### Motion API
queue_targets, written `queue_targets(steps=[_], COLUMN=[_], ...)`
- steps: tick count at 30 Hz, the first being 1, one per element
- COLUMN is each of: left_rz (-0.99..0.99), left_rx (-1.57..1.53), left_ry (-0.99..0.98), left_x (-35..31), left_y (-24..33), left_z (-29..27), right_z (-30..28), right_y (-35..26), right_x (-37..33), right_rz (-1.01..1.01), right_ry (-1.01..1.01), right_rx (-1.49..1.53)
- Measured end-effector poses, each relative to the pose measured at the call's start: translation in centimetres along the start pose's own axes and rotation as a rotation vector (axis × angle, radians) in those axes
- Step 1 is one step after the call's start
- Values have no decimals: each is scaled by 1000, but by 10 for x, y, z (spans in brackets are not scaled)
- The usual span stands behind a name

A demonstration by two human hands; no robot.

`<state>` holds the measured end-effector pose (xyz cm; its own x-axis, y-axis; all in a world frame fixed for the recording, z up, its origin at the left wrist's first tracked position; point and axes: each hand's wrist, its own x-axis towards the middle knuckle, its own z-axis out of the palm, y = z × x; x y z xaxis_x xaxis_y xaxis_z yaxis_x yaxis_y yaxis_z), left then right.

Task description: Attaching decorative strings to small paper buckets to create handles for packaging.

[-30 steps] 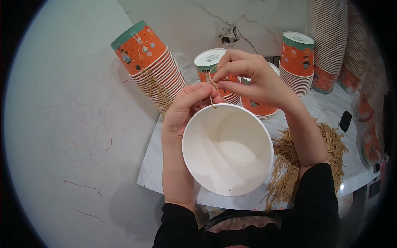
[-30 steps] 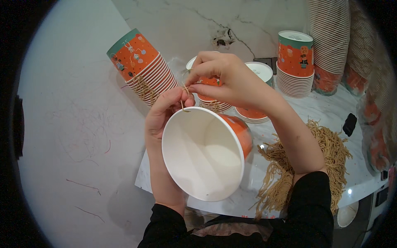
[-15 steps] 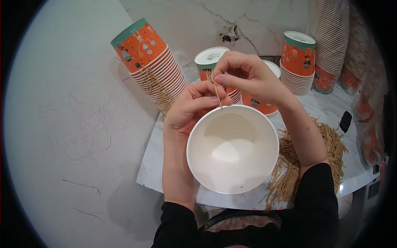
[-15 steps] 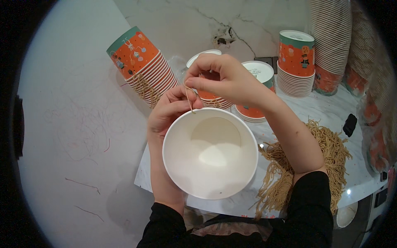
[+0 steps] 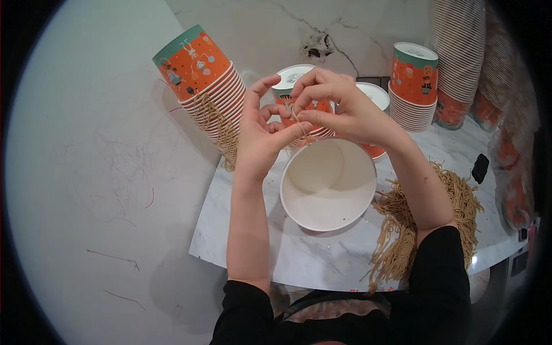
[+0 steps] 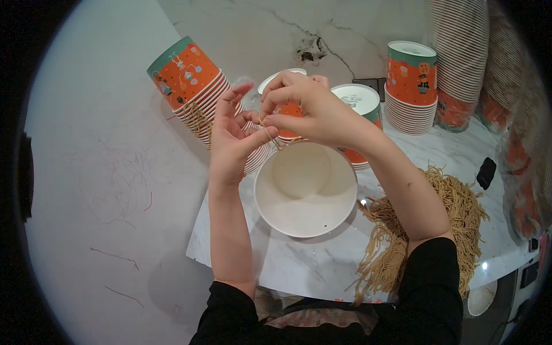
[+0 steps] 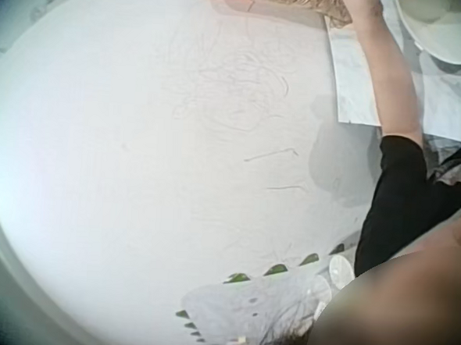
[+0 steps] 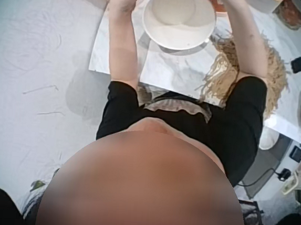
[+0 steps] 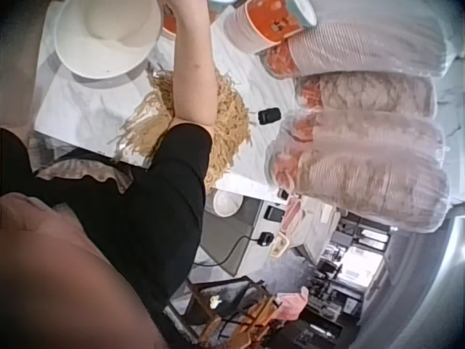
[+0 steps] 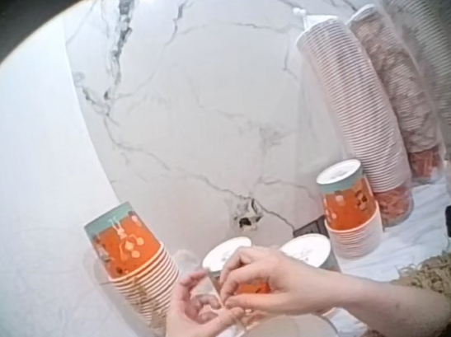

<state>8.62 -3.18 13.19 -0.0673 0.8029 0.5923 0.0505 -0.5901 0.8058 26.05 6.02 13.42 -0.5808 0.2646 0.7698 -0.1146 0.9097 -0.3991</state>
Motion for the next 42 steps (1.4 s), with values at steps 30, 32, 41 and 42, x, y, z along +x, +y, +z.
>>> queue_targets(steps=[30, 32, 41, 42], left_rz=[341, 363, 495, 518], left_rx=[558, 549, 681, 676], left_ry=[-173, -175, -186, -172], left_x=[3, 3, 3, 3], left_y=[-9, -8, -9, -8], left_z=[-17, -15, -18, -16], right_z=[3, 4, 0, 0], right_y=[-3, -1, -2, 0], right_x=[3, 2, 1, 1], right_rz=[79, 83, 212, 234], right_ry=[108, 110, -39, -48], right_rx=[75, 89, 107, 111])
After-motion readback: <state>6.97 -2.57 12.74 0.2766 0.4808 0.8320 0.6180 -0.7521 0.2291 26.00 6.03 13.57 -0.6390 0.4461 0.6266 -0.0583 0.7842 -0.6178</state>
